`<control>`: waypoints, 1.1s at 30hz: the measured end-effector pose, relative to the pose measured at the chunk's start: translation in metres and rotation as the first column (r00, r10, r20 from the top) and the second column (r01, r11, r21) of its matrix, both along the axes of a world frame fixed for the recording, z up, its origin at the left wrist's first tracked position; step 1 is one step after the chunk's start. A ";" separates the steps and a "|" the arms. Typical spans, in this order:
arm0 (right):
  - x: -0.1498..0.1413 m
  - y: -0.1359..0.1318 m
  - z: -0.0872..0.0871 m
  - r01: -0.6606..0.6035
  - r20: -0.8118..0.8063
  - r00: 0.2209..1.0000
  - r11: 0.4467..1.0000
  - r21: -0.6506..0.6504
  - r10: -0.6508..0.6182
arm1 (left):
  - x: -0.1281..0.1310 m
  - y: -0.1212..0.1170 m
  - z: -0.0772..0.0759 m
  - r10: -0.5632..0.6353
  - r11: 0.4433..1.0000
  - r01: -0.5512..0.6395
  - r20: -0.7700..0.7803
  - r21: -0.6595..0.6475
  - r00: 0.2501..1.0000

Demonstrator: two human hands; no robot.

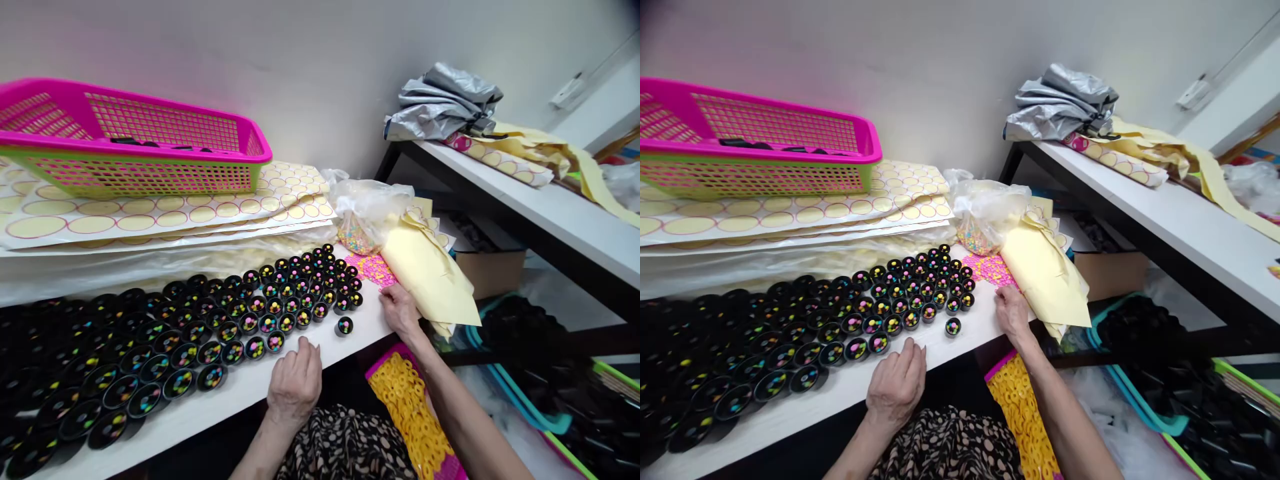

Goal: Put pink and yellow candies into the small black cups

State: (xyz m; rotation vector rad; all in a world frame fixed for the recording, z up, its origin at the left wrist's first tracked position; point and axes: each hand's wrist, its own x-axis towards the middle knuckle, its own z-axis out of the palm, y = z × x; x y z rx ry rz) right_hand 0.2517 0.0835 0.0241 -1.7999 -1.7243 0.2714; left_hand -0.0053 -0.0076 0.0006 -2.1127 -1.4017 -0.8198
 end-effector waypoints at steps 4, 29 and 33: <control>0.006 0.004 -0.005 0.059 0.032 0.998 0.998 0.029 -0.060 | 0.001 0.001 0.000 -0.004 1.000 0.004 -0.005 0.016 1.000; -0.005 0.020 0.013 -0.124 0.014 0.991 0.963 -0.238 0.131 | 0.002 -0.003 -0.002 0.013 0.999 -0.013 -0.009 -0.035 1.000; -0.013 0.008 0.012 -0.146 0.087 0.983 0.978 -0.150 0.160 | 0.002 -0.005 -0.001 0.014 0.999 -0.014 0.004 -0.037 1.000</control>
